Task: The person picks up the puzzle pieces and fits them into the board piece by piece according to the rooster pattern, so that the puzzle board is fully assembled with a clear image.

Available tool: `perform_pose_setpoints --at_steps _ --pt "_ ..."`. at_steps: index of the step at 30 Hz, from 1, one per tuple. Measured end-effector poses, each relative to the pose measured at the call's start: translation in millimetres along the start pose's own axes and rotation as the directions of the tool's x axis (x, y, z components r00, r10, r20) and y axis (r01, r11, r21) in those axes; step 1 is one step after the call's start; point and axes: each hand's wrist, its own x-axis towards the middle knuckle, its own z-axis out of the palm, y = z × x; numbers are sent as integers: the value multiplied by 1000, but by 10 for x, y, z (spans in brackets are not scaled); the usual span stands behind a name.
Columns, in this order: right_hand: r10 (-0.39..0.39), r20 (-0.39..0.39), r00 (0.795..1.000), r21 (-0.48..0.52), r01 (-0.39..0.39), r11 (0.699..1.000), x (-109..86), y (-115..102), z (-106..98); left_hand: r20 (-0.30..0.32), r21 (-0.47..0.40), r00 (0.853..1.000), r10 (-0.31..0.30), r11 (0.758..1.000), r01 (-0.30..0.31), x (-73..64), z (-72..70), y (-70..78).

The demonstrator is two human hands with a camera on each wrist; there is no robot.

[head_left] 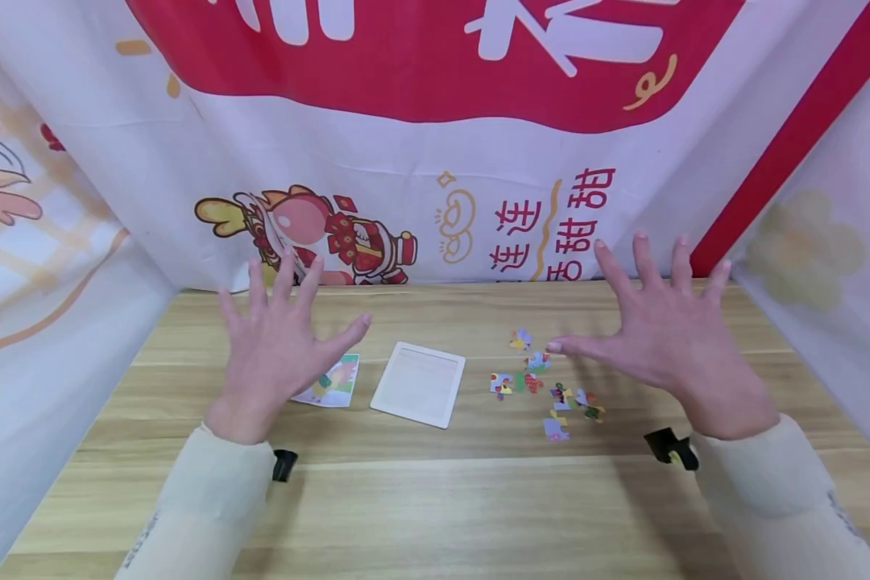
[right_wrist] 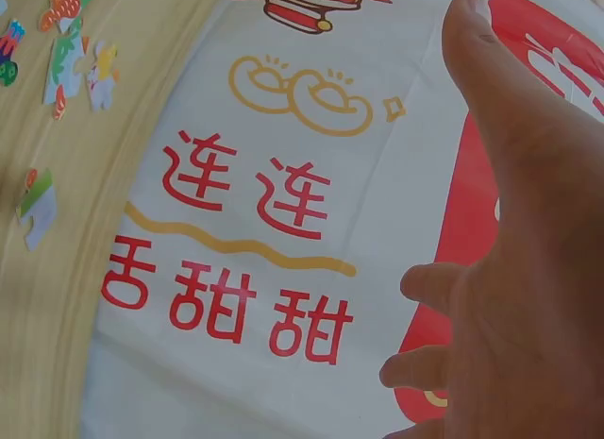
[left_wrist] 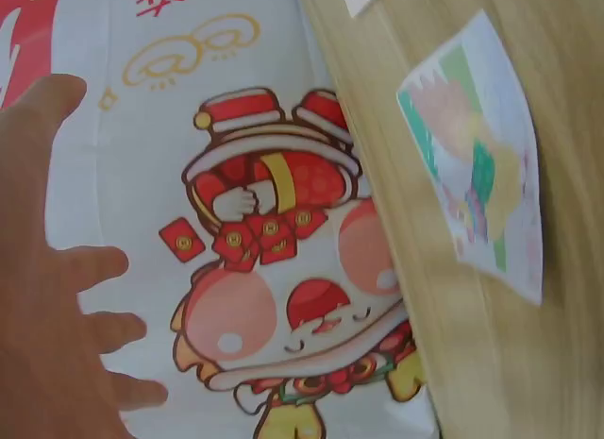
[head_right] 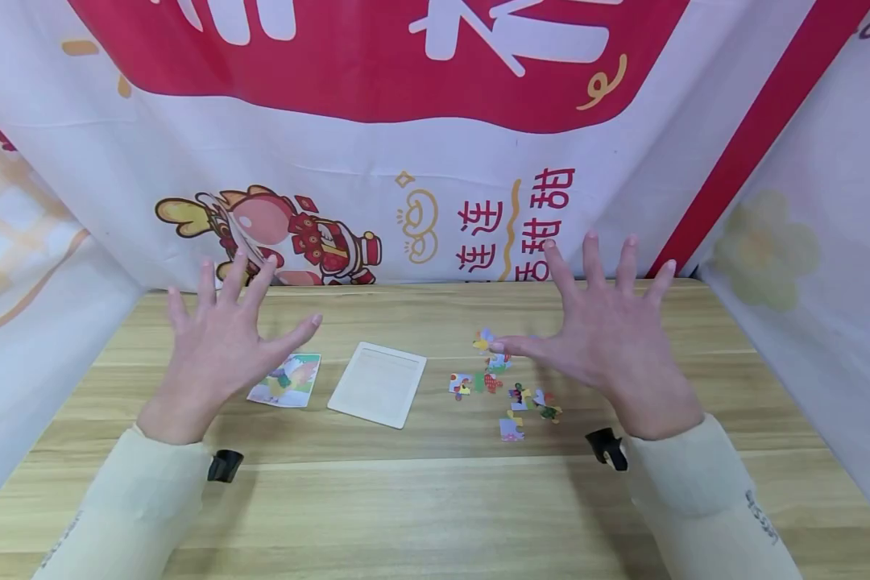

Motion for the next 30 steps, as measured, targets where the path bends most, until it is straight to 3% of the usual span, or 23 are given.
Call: perform_pose_setpoints --at_steps 3,6,8,12,17,19,24,30 --pt "-19 15 1000 18 19 1000 -13 15 3 -1 -102 998 65 993 -65 -40 28 61" --pt "-50 44 998 39 48 998 -26 47 13 52 -254 989 135 960 -118 -141 118 143" --pt "-69 58 996 68 65 996 -29 57 34 103 -330 981 164 936 -122 -230 211 206" --pt "-117 66 991 236 98 967 -7 50 150 203 -455 966 159 889 -51 -388 403 330" --pt "-184 14 983 464 157 872 26 31 432 265 -574 957 117 817 59 -447 573 437" --pt "-193 0 981 522 164 837 37 9 558 282 -581 955 93 809 92 -450 619 457" --pt "-177 22 984 635 123 763 60 -72 818 311 -561 949 52 816 139 -470 701 447" --pt "-191 29 981 675 122 727 80 -193 1008 325 -562 943 69 817 133 -467 755 423"
